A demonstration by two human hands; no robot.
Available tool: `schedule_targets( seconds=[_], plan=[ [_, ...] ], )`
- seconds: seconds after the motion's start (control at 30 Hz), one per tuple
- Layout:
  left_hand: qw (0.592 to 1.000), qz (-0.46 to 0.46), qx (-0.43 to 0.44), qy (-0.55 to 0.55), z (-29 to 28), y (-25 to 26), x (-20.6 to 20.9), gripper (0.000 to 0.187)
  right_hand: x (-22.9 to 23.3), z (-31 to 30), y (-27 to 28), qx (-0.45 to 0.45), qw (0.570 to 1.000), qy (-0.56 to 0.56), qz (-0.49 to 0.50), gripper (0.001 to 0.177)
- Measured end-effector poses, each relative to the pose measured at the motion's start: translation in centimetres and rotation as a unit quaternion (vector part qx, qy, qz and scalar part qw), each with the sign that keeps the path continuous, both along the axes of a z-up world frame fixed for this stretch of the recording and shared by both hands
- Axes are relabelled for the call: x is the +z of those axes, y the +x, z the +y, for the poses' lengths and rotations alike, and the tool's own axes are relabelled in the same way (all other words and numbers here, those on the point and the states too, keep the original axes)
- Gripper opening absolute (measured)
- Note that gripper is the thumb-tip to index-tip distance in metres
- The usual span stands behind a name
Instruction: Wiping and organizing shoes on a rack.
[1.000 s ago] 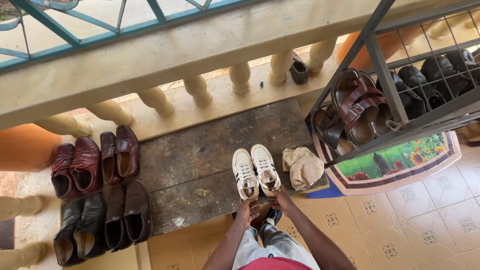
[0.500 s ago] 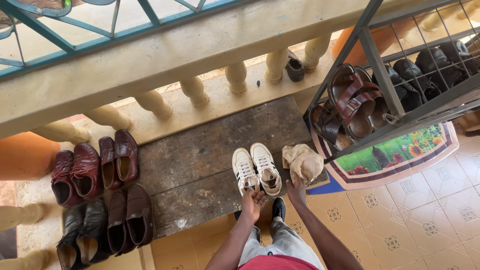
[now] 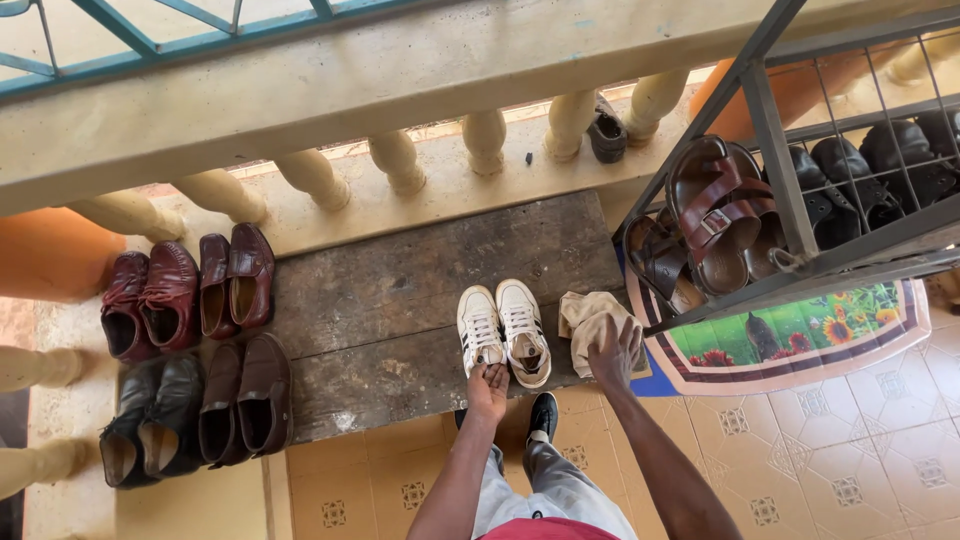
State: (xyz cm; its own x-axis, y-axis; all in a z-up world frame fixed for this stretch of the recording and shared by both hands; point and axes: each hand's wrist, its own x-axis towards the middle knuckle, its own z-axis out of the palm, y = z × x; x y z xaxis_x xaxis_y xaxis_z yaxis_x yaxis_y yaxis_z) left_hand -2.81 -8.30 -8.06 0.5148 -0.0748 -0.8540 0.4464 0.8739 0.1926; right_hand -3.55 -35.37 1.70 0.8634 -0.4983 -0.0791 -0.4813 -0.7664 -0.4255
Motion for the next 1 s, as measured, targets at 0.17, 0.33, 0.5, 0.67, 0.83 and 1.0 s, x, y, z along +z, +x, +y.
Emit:
schedule_targets(
  seconds=[0.17, 0.33, 0.5, 0.67, 0.83, 1.0],
  plan=[
    [0.999, 0.005, 0.035, 0.019, 0.0, 1.6, 2.3, 0.037, -5.0, -3.7, 0.6, -0.06, 0.993, 0.086, 0.059, 0.099],
    [0.997, 0.035, 0.075, 0.008, 0.1, 2.8, 0.5, 0.04, -8.3, -5.5, 0.6, -0.084, 0.979, 0.18, 0.054, 0.114],
    [0.993, 0.067, 0.092, -0.01, -1.0, 4.0, 1.3, 0.042, -10.2, -5.3, -0.2, -0.097, 0.968, 0.227, 0.039, 0.072],
    [0.992, 0.042, 0.116, -0.008, -0.8, 3.2, -2.7, 0.041, -3.0, -2.5, -1.2, -0.129, 0.911, 0.391, -0.018, 0.042],
    [0.991, -0.069, 0.111, 0.01, 1.1, 2.2, -1.1, 0.039, 3.1, 0.2, -1.8, -0.132, 0.886, 0.437, -0.079, 0.039],
    [0.99, -0.124, 0.061, 0.01, 3.8, 0.5, 2.9, 0.033, 3.5, 2.9, -2.7, -0.083, 0.879, 0.447, -0.143, 0.032]
  ],
)
